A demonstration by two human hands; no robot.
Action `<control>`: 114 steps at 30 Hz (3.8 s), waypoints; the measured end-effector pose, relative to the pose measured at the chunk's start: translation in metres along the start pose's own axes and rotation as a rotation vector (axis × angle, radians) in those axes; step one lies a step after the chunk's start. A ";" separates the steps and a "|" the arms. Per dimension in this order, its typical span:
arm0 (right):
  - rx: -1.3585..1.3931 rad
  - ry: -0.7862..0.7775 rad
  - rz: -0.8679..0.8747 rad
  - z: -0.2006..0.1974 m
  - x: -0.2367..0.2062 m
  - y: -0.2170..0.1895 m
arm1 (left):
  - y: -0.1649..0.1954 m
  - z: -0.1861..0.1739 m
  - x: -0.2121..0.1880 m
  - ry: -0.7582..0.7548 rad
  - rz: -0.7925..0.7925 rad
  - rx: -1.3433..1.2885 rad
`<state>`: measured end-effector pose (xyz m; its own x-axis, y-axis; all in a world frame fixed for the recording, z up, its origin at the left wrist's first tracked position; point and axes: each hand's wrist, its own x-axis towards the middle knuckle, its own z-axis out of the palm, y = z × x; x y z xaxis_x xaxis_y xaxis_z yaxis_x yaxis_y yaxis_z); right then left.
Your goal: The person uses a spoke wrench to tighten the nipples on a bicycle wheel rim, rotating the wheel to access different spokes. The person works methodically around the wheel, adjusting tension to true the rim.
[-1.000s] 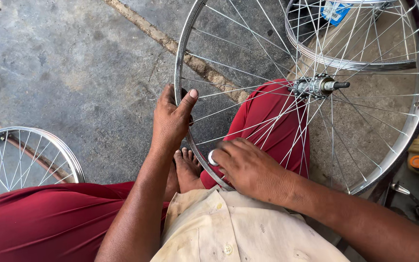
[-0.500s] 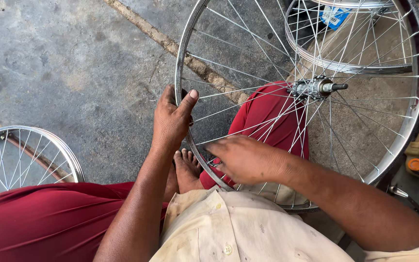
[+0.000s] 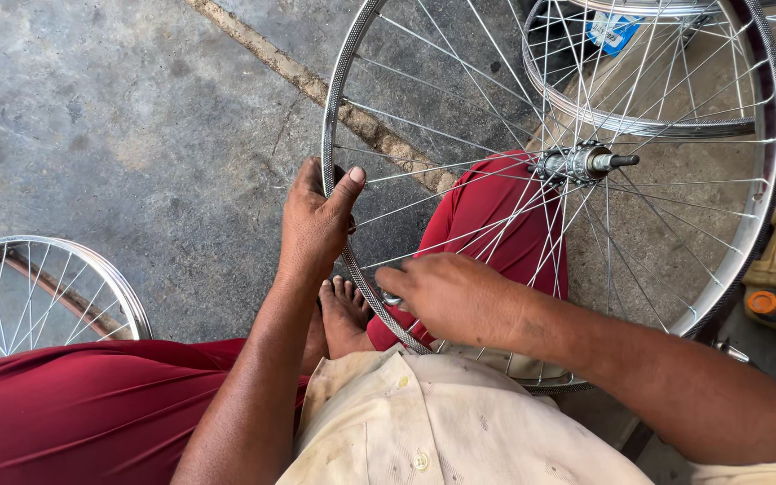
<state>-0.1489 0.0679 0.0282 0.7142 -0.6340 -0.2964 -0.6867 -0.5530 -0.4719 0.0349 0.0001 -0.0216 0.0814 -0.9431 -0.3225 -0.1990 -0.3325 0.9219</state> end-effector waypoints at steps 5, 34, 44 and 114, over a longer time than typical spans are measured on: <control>-0.030 0.220 0.015 0.011 -0.010 -0.016 | 0.000 0.001 -0.004 0.012 -0.005 -0.013; 0.048 0.546 -0.075 0.052 0.031 -0.038 | -0.047 -0.048 0.018 -0.055 -0.065 -0.273; 0.126 0.470 -0.062 0.042 0.032 -0.055 | -0.038 -0.060 0.007 -0.055 -0.017 -0.192; -0.272 0.332 0.030 0.069 0.031 -0.042 | -0.048 -0.040 -0.007 -0.126 -0.023 -0.401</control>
<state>-0.0887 0.1085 -0.0184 0.6414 -0.7672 -0.0025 -0.7492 -0.6257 -0.2174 0.0825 0.0229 -0.0546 -0.0436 -0.9377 -0.3447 0.1990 -0.3463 0.9168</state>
